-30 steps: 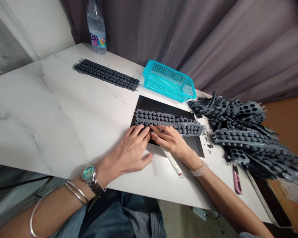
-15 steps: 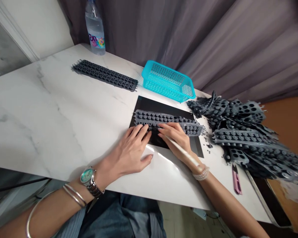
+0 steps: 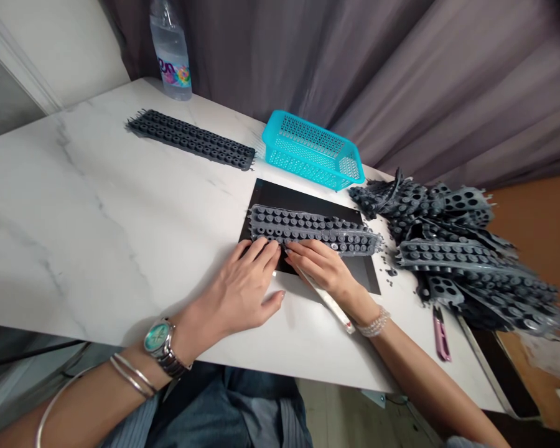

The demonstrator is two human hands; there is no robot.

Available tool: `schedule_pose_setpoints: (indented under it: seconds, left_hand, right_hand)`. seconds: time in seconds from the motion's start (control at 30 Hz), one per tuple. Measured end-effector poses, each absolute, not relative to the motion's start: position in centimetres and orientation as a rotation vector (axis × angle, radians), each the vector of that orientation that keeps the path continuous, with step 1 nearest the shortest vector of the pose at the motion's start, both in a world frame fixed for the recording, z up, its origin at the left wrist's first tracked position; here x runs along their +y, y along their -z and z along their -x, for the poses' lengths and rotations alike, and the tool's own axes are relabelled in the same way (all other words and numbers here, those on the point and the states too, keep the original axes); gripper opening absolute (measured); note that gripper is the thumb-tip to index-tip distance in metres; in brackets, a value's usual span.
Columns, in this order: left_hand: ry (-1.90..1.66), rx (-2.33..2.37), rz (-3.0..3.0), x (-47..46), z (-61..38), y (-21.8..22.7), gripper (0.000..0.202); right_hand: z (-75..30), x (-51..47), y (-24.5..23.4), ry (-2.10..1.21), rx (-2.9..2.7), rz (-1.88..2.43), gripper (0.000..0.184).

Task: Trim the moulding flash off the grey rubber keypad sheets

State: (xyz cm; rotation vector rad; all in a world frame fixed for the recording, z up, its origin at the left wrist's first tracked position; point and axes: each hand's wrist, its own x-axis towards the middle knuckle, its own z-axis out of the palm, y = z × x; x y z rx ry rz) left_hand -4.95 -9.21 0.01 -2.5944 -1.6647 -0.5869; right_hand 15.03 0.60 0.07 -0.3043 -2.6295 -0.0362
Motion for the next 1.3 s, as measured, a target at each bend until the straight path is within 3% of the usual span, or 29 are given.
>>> schedule_pose_setpoints:
  seconds: [1.3]
  left_hand:
    - [0.499, -1.646, 2.614, -9.33, 4.95, -0.34, 0.054]
  right_hand:
    - [-14.61, 0.69, -0.63, 0.108, -2.698, 0.259, 0.019]
